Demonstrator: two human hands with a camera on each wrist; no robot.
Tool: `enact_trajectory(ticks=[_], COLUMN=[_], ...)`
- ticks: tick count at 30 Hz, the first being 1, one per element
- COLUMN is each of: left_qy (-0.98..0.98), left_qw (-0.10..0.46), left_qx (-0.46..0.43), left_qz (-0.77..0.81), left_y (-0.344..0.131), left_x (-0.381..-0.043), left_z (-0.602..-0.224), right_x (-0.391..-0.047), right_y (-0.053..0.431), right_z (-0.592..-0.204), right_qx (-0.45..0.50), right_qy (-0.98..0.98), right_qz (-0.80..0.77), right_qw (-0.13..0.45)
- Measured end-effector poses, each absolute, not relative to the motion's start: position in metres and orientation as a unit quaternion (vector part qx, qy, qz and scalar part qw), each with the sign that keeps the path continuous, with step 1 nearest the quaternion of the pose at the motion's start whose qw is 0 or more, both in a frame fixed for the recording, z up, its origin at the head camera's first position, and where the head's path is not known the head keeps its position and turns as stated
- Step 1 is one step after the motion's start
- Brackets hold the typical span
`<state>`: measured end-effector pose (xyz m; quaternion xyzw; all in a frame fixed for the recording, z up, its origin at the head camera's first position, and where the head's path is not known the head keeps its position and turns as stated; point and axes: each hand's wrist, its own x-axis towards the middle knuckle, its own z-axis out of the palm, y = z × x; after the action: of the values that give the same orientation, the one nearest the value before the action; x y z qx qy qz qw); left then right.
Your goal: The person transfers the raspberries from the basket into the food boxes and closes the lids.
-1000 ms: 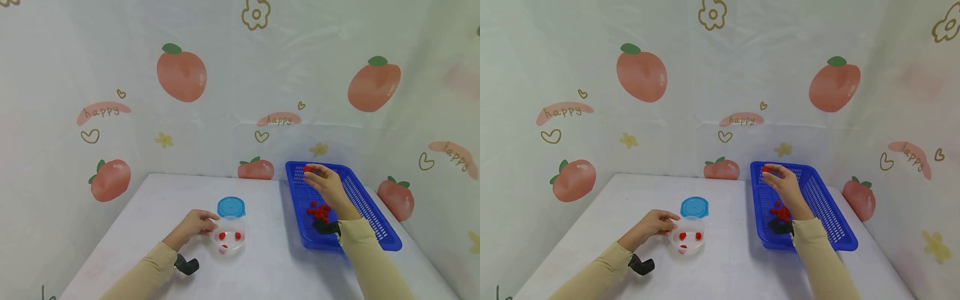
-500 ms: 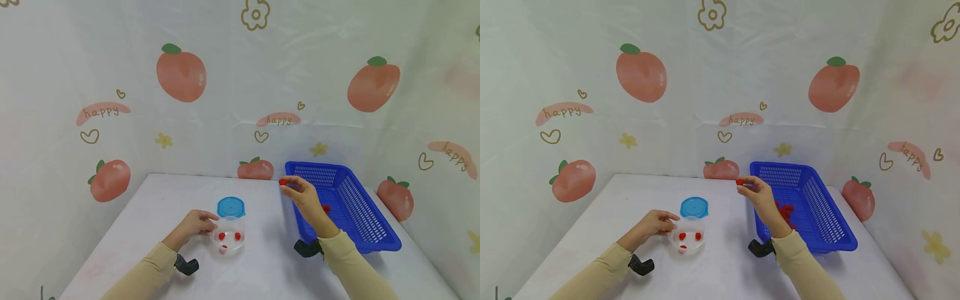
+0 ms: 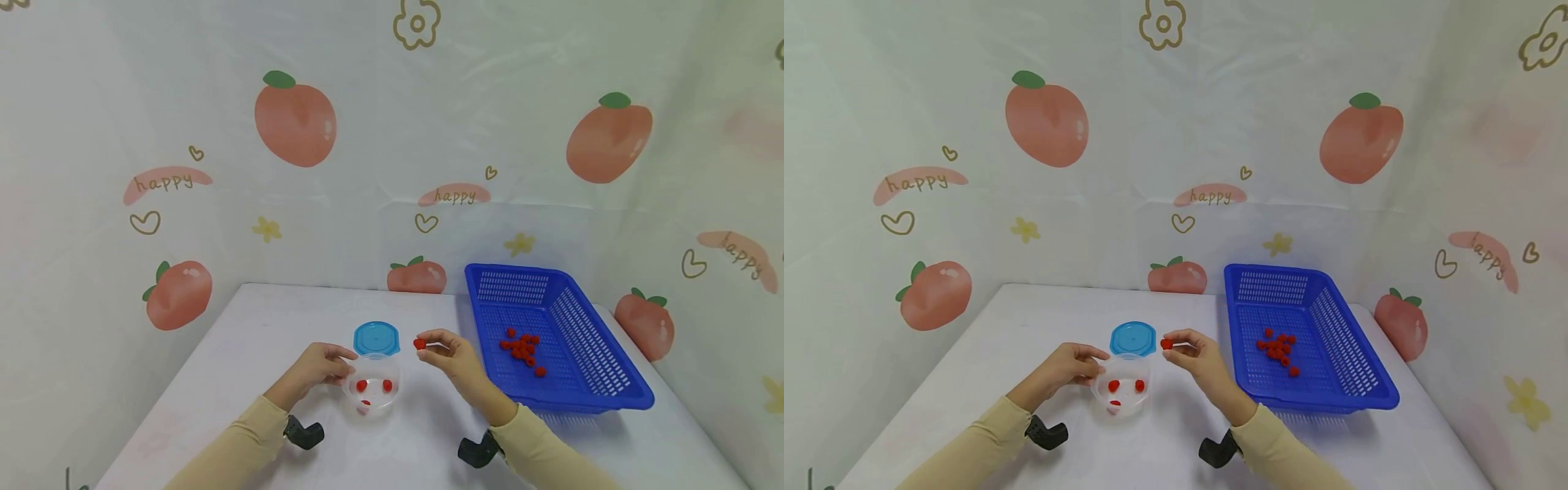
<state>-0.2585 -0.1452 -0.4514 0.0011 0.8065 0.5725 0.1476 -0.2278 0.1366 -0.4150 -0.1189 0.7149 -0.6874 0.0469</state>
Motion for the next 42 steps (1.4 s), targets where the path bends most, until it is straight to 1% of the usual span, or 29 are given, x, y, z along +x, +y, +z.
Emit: enact_trajectory(ticks=[9, 16, 31, 42], left_qy=[0.809, 0.807, 0.804, 0.799], left_qw=[0.147, 0.149, 0.150, 0.152], left_qx=[-0.001, -0.001, 0.017, 0.022], left_qz=[0.569, 0.571, 0.575, 0.581], left_y=[-0.145, -0.145, -0.148, -0.148], left_x=[-0.258, -0.258, -0.258, -0.259], left_z=[-0.451, -0.450, -0.451, -0.452], right_x=[-0.219, -0.219, -0.222, -0.221], right_y=[0.122, 0.116, 0.113, 0.113], right_z=[-0.444, -0.456, -0.460, -0.460], right_qx=[-0.105, -0.114, -0.124, -0.126], right_qy=[0.745, 0.747, 0.766, 0.768], right_qz=[-0.654, -0.647, -0.619, -0.616], right_qw=[0.082, 0.102, 0.120, 0.123])
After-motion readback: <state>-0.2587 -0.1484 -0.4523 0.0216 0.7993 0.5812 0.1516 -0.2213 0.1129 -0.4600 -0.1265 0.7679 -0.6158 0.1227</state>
